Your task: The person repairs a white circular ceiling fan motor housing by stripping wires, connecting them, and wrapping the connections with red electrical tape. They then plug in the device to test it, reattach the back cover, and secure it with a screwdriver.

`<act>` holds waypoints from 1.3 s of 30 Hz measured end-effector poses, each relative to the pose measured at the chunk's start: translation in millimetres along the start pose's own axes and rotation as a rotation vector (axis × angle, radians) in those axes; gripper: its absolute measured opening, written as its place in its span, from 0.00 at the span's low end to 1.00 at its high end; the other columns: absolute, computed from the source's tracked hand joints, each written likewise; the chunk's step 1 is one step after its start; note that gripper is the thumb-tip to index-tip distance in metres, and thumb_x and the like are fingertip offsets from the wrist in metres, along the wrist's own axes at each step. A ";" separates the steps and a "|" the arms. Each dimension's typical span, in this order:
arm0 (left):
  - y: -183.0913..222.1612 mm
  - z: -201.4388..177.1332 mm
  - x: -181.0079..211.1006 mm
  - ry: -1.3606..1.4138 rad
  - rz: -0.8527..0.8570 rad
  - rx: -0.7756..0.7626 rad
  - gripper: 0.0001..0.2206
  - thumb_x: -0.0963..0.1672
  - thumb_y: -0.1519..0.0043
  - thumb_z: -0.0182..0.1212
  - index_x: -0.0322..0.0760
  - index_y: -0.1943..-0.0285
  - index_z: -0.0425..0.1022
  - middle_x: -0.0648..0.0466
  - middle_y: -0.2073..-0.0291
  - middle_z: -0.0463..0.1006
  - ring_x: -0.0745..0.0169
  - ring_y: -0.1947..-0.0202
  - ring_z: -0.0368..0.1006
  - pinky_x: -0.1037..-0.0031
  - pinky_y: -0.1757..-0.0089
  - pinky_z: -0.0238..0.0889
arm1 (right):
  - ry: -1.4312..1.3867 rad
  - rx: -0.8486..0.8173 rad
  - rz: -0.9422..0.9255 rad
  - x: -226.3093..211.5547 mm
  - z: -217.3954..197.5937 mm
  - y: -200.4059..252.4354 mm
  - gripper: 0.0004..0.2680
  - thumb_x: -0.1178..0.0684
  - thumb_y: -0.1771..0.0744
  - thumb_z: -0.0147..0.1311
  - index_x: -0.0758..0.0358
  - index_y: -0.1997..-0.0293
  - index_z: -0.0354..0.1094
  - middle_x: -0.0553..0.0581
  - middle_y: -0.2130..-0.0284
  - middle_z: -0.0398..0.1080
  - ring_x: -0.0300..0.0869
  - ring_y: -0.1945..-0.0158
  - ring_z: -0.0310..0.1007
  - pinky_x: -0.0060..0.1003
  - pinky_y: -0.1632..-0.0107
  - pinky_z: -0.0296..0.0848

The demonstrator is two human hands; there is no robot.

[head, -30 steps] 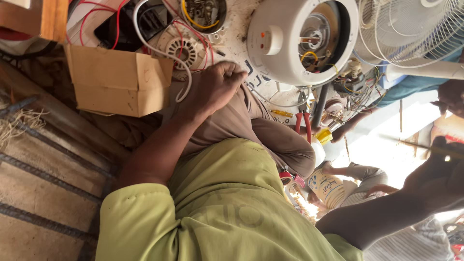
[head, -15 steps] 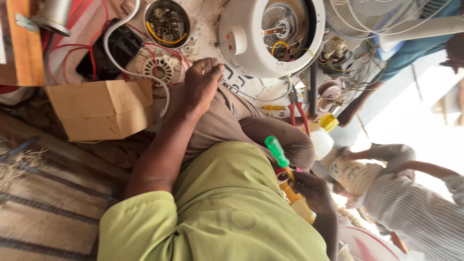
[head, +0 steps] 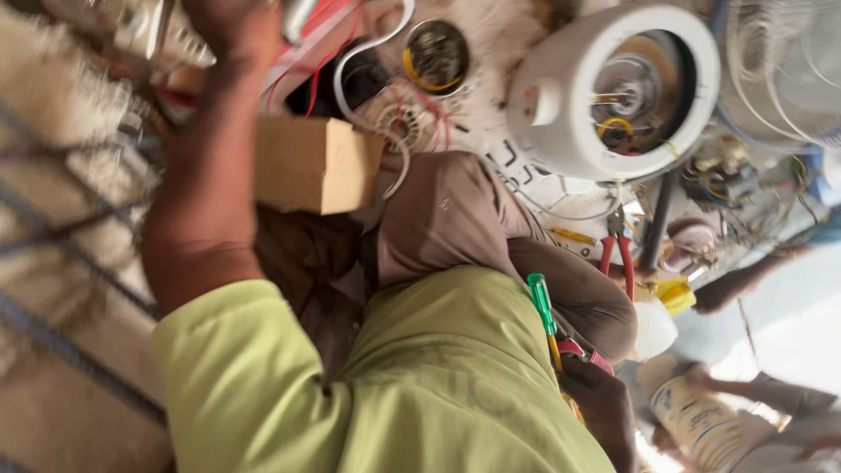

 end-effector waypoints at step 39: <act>-125.8 -18.3 -27.2 -0.306 -0.532 -0.880 0.25 0.46 0.43 0.73 0.46 0.38 0.69 0.46 0.48 0.77 0.38 0.46 0.72 0.28 0.56 0.66 | -0.629 0.558 -0.018 -23.0 -43.9 -11.5 0.08 0.60 0.32 0.59 0.71 0.49 0.74 0.60 0.58 0.78 0.40 0.55 0.80 0.34 0.47 0.78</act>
Point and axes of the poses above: each hand's wrist, its own y-axis away from the middle knuckle, its own z-axis out of the palm, x = y × z, the point moved 2 cm from there along -y, towards the middle knuckle
